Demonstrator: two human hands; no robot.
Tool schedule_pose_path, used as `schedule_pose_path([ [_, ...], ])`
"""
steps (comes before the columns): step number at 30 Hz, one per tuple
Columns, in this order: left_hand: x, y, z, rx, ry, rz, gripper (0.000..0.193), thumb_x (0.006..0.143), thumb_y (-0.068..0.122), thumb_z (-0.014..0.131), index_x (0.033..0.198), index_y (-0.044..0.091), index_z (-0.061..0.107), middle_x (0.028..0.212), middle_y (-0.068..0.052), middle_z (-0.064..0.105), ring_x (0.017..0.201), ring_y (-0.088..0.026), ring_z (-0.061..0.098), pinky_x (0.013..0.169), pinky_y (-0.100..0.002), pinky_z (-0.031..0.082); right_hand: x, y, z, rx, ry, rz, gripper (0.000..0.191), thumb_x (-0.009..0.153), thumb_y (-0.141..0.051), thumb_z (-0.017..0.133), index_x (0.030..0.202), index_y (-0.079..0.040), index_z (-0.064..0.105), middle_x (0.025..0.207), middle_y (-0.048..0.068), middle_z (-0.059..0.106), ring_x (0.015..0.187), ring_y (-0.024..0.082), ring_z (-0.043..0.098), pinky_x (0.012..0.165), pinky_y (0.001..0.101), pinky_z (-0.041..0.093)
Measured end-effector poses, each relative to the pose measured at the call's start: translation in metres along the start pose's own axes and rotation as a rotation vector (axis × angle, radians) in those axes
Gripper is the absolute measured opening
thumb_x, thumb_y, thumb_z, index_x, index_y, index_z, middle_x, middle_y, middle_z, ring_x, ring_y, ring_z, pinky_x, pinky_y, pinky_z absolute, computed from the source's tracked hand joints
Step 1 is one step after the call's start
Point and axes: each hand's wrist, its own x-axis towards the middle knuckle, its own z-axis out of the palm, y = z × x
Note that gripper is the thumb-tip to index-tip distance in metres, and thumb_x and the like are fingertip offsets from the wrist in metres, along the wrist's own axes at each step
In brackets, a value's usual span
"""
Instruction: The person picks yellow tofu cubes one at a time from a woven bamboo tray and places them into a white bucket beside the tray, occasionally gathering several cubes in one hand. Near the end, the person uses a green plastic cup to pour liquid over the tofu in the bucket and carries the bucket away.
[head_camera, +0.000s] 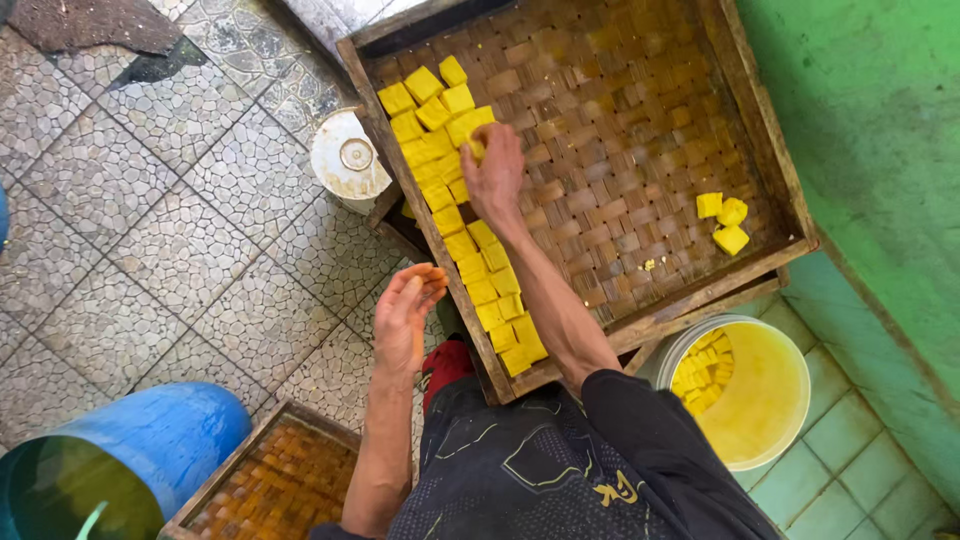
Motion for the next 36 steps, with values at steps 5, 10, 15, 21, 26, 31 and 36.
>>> schedule_pose_path([
  [5,0.014,0.020,-0.023,-0.032,0.026,0.039,0.025,0.104,0.017,0.059,0.121,0.000,0.064,0.117,-0.014,0.071,0.110,-0.023,0.068,0.101,-0.039,0.053,0.017,-0.001,0.004,-0.343,0.207,-0.038,0.035,0.098,-0.030,0.069,0.120,-0.004,0.061,0.116,0.016,0.057,0.109,0.037,0.052,0.093,0.0510,0.036],
  [10,0.033,0.033,-0.022,-0.036,0.012,0.055,0.024,0.104,0.017,0.058,0.121,0.001,0.064,0.115,-0.013,0.072,0.109,-0.022,0.069,0.100,-0.037,0.053,0.017,-0.011,0.005,0.052,0.071,0.020,0.045,0.098,-0.037,0.064,0.123,0.000,0.057,0.121,0.015,0.057,0.116,0.034,0.053,0.103,0.0458,0.044],
  [15,0.059,0.040,-0.010,0.022,-0.028,0.084,0.024,0.104,0.017,0.059,0.120,0.000,0.064,0.114,-0.013,0.071,0.107,-0.021,0.069,0.097,-0.035,0.055,0.010,-0.034,0.013,-0.224,0.101,-0.043,0.036,0.097,-0.033,0.069,0.118,-0.005,0.061,0.119,0.016,0.062,0.112,0.036,0.058,0.094,0.0481,0.044],
  [21,0.100,0.060,0.009,0.036,0.000,0.162,0.035,0.101,0.018,0.062,0.133,0.007,0.054,0.120,-0.004,0.066,0.110,-0.015,0.064,0.096,-0.038,0.056,0.007,-0.060,0.001,0.043,-0.137,-0.288,0.058,0.082,-0.032,0.080,0.124,0.001,0.057,0.117,0.018,0.059,0.109,0.036,0.059,0.096,0.0441,0.049],
  [26,0.108,0.069,0.011,-0.219,-0.077,-0.003,0.034,0.104,0.022,0.057,0.133,0.005,0.051,0.120,-0.012,0.064,0.110,-0.027,0.067,0.088,-0.043,0.061,0.037,-0.061,-0.011,0.296,-0.645,-0.359,0.038,0.089,-0.032,0.074,0.116,-0.006,0.068,0.110,0.010,0.067,0.108,0.030,0.066,0.098,0.0395,0.051],
  [31,0.089,0.052,-0.003,-0.570,-0.051,-0.150,0.039,0.108,0.030,0.050,0.127,-0.003,0.056,0.119,-0.023,0.068,0.114,-0.037,0.070,0.091,-0.042,0.064,0.060,-0.045,0.005,-0.379,0.109,-0.188,0.026,0.094,-0.031,0.069,0.105,-0.008,0.071,0.105,0.013,0.062,0.097,0.030,0.059,0.082,0.0455,0.044],
  [36,0.083,0.039,-0.016,-0.674,-0.017,-0.193,0.043,0.108,0.036,0.049,0.126,-0.003,0.058,0.121,-0.022,0.069,0.110,-0.034,0.070,0.087,-0.041,0.064,0.060,-0.033,0.025,0.068,-0.028,0.002,0.033,0.096,-0.029,0.064,0.116,-0.004,0.061,0.109,0.013,0.058,0.103,0.029,0.058,0.092,0.0480,0.050],
])
